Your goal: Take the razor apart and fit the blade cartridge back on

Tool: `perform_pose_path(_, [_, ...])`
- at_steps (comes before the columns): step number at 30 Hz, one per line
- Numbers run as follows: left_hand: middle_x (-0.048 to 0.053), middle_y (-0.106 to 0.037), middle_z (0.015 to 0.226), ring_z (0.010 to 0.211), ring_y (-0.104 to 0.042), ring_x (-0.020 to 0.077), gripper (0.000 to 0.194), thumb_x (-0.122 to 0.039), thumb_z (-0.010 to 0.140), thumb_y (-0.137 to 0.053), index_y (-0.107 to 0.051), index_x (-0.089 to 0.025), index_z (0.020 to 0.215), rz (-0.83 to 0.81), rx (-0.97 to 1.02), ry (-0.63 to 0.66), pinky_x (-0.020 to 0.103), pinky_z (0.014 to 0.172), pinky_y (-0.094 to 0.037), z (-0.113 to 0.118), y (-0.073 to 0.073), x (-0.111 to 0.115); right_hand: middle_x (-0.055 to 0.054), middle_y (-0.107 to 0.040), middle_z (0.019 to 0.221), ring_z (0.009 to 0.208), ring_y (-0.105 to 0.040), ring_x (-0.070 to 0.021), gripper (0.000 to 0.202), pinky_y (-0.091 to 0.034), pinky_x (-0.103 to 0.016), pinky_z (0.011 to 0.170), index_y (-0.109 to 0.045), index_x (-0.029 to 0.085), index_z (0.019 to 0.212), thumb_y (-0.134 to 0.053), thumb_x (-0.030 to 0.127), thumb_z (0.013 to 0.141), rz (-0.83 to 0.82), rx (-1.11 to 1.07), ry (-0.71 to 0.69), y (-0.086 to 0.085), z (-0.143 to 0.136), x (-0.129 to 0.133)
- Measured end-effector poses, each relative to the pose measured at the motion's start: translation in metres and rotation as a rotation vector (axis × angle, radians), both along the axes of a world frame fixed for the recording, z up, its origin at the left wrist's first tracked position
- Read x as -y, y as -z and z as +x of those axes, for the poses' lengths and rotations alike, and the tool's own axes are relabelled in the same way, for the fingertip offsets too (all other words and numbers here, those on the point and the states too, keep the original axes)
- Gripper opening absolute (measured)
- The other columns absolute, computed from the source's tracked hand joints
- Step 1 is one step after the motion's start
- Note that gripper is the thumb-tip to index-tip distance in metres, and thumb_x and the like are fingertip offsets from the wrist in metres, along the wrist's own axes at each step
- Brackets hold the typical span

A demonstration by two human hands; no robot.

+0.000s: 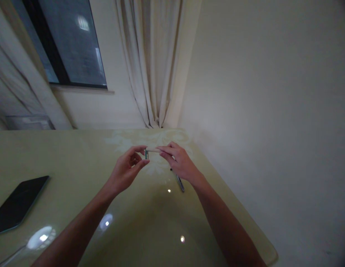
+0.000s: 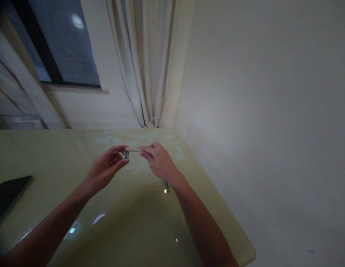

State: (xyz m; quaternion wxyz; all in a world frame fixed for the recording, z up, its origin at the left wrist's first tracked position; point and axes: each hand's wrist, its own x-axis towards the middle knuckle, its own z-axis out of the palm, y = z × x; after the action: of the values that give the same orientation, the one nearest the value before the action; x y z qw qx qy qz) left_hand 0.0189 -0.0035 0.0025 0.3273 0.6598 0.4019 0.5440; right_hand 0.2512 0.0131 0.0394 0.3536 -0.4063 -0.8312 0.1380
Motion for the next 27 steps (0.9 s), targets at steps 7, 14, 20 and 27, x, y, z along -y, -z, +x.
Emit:
perform_pose_path(7, [0.0, -0.068, 0.089, 0.066, -0.06, 0.0112, 0.042, -0.036, 0.085, -0.079, -0.07, -0.019, 0.123, -0.018, 0.011, -0.002, 0.023, 0.059, -0.049, 0.0, 0.0011, -0.0002, -0.004, -0.058, 0.094, 0.092, -0.058, -0.0191, 0.03, -0.045, -0.032, 0.086, -0.079, 0.027, 0.135, -0.061, 0.028, 0.11, 0.007, -0.013, 0.01, 0.005, -0.0007, -0.0037])
perform_pose_path(14, [0.001, -0.068, 0.09, 0.065, -0.06, 0.0114, 0.042, -0.037, 0.085, -0.079, -0.07, -0.02, 0.122, -0.023, 0.014, -0.009, 0.023, 0.058, -0.049, -0.0013, 0.0014, -0.0021, -0.005, -0.061, 0.096, 0.093, -0.059, -0.0199, 0.028, -0.046, -0.033, 0.087, -0.081, 0.023, 0.131, -0.064, 0.026, 0.109, -0.017, 0.002, 0.029, 0.0061, -0.0026, -0.0041])
perform_pose_path(20, [0.001, -0.068, 0.091, 0.065, -0.059, 0.0108, 0.041, -0.035, 0.086, -0.079, -0.07, -0.02, 0.123, -0.012, 0.018, -0.009, 0.022, 0.058, -0.048, -0.002, 0.0006, -0.0012, -0.004, -0.063, 0.095, 0.089, -0.061, -0.0176, 0.029, -0.046, -0.031, 0.085, -0.08, 0.024, 0.133, -0.064, 0.024, 0.109, -0.099, -0.008, -0.042, 0.0042, -0.0028, -0.0021])
perform_pose_path(27, [0.003, -0.068, 0.097, 0.068, -0.06, 0.0109, 0.041, -0.034, 0.086, -0.08, -0.069, -0.02, 0.123, -0.015, 0.045, 0.001, 0.023, 0.061, -0.052, -0.0019, 0.0005, -0.0021, -0.004, -0.061, 0.094, 0.089, -0.061, -0.018, 0.028, -0.047, -0.032, 0.087, -0.081, 0.021, 0.132, -0.064, 0.022, 0.109, -0.104, 0.016, -0.079, -0.0006, -0.001, 0.0012])
